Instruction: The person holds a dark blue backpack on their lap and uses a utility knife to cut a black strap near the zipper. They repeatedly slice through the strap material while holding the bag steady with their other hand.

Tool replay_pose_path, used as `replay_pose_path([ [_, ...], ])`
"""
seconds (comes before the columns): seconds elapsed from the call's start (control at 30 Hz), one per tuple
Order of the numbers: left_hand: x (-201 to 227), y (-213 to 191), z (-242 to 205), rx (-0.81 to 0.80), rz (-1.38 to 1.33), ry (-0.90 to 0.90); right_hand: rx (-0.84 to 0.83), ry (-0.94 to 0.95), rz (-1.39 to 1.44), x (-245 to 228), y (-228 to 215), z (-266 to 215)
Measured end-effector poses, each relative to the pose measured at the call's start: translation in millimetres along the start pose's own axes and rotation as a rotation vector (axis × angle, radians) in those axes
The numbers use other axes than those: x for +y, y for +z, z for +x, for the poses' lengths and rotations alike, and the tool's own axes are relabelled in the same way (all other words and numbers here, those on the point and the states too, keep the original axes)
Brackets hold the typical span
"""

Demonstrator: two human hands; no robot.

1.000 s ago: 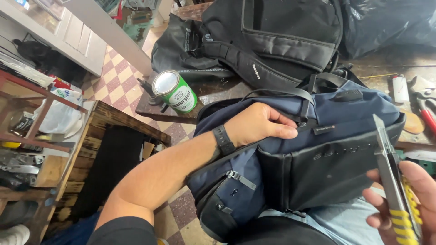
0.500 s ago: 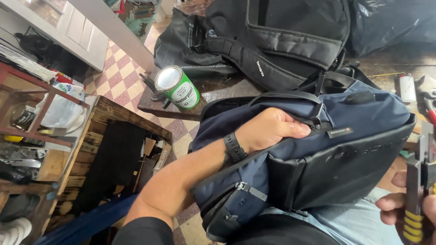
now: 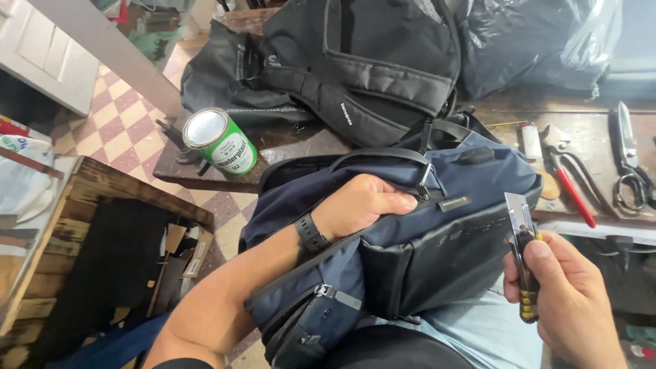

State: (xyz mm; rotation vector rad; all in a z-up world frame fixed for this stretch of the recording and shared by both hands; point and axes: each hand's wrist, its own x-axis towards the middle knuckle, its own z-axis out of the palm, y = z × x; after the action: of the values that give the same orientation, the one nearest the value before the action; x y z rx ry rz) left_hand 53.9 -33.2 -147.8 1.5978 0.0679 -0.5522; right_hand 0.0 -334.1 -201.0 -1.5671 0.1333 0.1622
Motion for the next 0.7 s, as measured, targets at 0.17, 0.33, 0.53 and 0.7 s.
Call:
replay_pose_path([
  [0.17, 0.1, 1.7, -0.4, 0.006, -0.03, 0.003, 0.0, 0.011, -0.002, -4.4, 1.1, -0.6],
  [0.33, -7.9, 2.5, 6.8, 0.025, -0.048, 0.003, -0.001, 0.014, 0.008, -10.7, 0.6, -0.7],
  [0.53, -18.1, 2.9, 12.4, -0.057, -0.126, 0.084, -0.002, -0.223, -0.505, -39.4, -4.2, 2.6],
  [0.7, -18.5, 5.4, 14.0, -0.03, -0.121, 0.067, -0.289, -1.118, -1.056, -53.7, -18.6, 36.9],
])
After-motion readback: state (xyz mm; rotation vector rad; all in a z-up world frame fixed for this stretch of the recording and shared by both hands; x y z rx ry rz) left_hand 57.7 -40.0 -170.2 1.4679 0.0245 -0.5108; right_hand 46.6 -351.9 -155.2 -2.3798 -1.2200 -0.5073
